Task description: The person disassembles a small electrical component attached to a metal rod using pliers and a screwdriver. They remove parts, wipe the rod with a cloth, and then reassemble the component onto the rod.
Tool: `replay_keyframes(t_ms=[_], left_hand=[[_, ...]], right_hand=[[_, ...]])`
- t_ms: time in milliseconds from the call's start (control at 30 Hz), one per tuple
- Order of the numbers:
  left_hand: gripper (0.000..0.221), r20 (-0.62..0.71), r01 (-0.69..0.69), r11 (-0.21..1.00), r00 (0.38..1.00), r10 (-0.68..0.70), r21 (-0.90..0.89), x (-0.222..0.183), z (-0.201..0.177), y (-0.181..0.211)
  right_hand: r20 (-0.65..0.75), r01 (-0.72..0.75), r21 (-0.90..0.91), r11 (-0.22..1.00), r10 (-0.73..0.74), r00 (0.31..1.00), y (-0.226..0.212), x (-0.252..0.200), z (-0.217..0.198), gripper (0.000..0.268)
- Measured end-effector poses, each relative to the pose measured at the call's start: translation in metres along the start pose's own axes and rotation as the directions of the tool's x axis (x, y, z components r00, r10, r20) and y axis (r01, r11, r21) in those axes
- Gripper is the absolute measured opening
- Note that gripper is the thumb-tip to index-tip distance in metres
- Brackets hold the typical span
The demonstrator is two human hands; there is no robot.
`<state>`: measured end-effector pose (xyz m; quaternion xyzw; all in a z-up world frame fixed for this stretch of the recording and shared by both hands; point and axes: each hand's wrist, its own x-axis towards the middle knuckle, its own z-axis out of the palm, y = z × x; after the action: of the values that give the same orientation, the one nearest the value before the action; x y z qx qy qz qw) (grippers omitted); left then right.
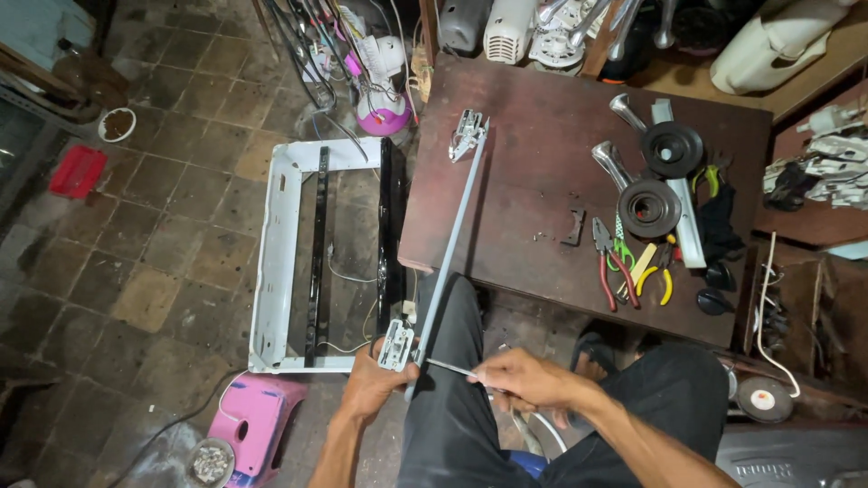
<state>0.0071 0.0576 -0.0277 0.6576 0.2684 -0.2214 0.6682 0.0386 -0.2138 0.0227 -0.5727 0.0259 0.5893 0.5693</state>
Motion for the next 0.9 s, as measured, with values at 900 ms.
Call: replay_keyframes(t_ms=[900], left_hand=[[0.046,0.076,-0.048,0.999,0.996,0.048,0.003,-0.001,-0.003,0.009]], right_hand=[[-0.306,-0.049,-0.906,0.419,-0.572,0.761,0.037,0.036,0.037,0.033]])
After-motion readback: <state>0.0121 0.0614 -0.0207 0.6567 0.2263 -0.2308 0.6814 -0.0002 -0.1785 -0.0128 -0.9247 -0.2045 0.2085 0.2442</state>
